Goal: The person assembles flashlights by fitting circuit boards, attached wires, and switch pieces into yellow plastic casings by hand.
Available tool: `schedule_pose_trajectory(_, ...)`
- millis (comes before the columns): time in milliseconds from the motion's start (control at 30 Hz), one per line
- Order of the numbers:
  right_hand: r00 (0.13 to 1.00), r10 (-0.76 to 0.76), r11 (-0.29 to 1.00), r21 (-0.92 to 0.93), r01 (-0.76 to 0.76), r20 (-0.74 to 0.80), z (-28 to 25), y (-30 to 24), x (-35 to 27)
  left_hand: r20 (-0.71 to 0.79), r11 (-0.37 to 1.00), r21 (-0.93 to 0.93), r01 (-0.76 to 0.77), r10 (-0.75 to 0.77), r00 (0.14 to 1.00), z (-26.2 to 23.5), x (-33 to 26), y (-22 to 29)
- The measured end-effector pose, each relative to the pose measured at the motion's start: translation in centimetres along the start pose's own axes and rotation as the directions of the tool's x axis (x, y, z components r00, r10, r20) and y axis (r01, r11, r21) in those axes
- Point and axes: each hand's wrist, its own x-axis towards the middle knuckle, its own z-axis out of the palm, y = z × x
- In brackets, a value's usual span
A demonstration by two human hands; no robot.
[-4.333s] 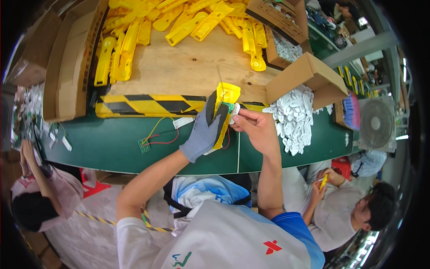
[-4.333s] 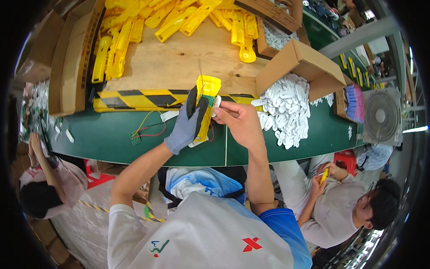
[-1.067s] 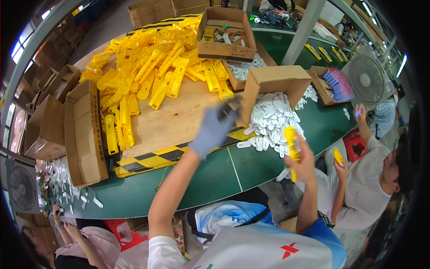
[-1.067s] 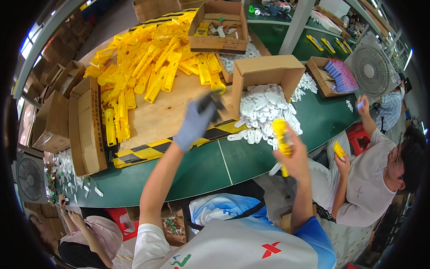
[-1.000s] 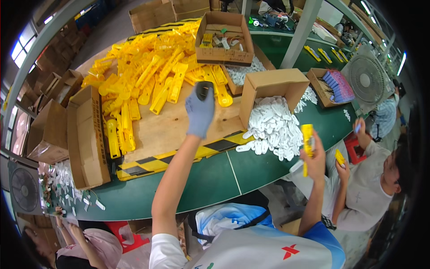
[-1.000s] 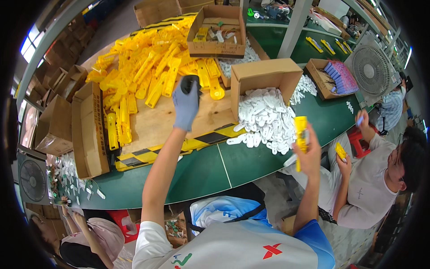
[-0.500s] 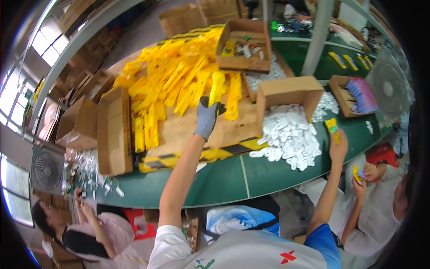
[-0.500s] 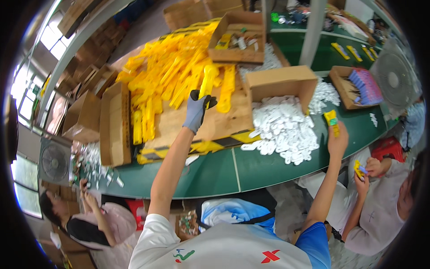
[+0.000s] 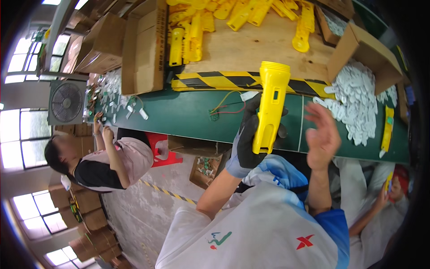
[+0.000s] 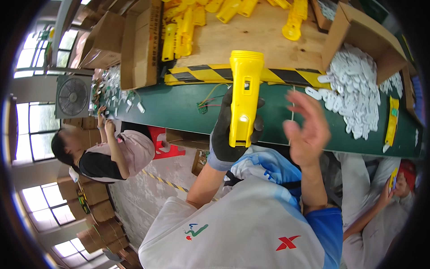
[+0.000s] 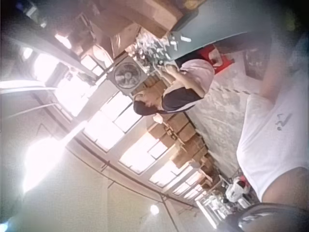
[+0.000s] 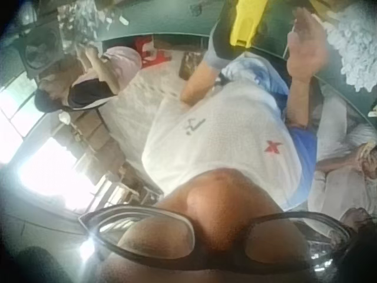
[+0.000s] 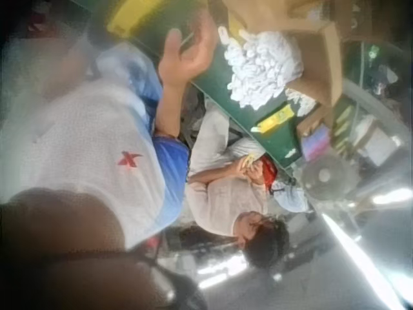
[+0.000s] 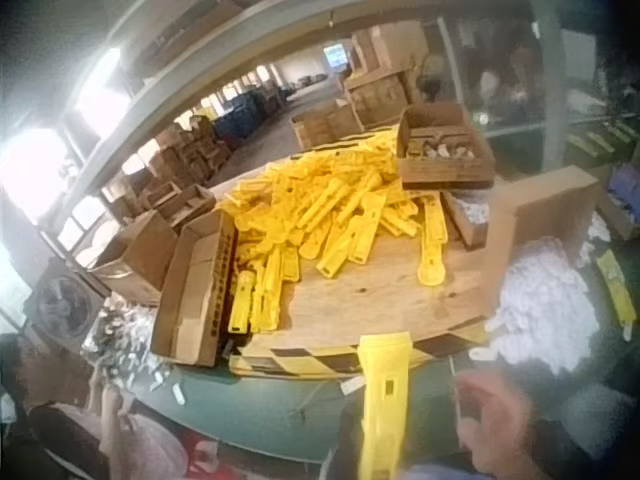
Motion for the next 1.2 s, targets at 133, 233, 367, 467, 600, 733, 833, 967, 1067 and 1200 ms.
schedule_pose_trajectory(133,0.944,0.192,0.942,0.218,-0.254,0.27,4.7,-0.9,2.0,-0.149,0.982,0.182,-0.058,0.086,0.985,-0.3,-1.1,-0.7)
schedule_pose_trajectory(233,0.944,0.245,0.896,0.321,-0.308,0.22,4.6,0.2,2.2,-0.139,0.981,0.192,-0.008,0.035,0.99,-0.4,-1.3,-0.5)
schedule_pose_trajectory(367,0.923,0.348,0.837,0.389,-0.384,0.162,4.1,0.8,2.6,-0.187,0.96,0.252,0.123,-0.077,0.979,0.0,-1.1,-0.5)
schedule_pose_trajectory(467,0.927,0.329,0.85,0.372,-0.373,0.178,3.6,1.4,2.7,-0.222,0.947,0.268,0.177,-0.118,0.968,0.8,-0.4,-0.5)
schedule_pose_trajectory(600,0.927,0.352,0.853,0.362,-0.376,0.132,3.2,2.3,2.1,-0.279,0.902,0.381,0.206,-0.1,0.955,0.1,0.0,-1.2)
schedule_pose_trajectory(733,0.914,0.386,0.822,0.403,-0.403,0.127,3.1,2.7,1.8,-0.296,0.897,0.382,0.221,-0.108,0.949,0.0,0.0,-1.3)
schedule_pose_trajectory(833,0.912,0.387,0.808,0.427,-0.407,0.136,3.8,3.2,1.6,-0.288,0.904,0.375,0.206,-0.098,0.953,-0.2,-0.5,-0.9)
schedule_pose_trajectory(967,0.893,0.395,0.78,0.435,-0.45,0.215,5.2,3.4,1.5,-0.349,0.908,0.382,0.171,-0.03,0.937,-0.4,-1.6,-0.1)
schedule_pose_trajectory(1067,0.872,0.432,0.768,0.413,-0.489,0.231,5.9,3.9,1.2,-0.287,0.801,0.571,0.179,-0.009,0.958,-1.3,-2.5,0.1)
schedule_pose_trajectory(1200,0.845,0.436,0.766,0.365,-0.529,0.31,6.7,4.8,0.9,-0.305,0.823,0.545,0.159,0.018,0.952,-3.0,-4.3,0.4)
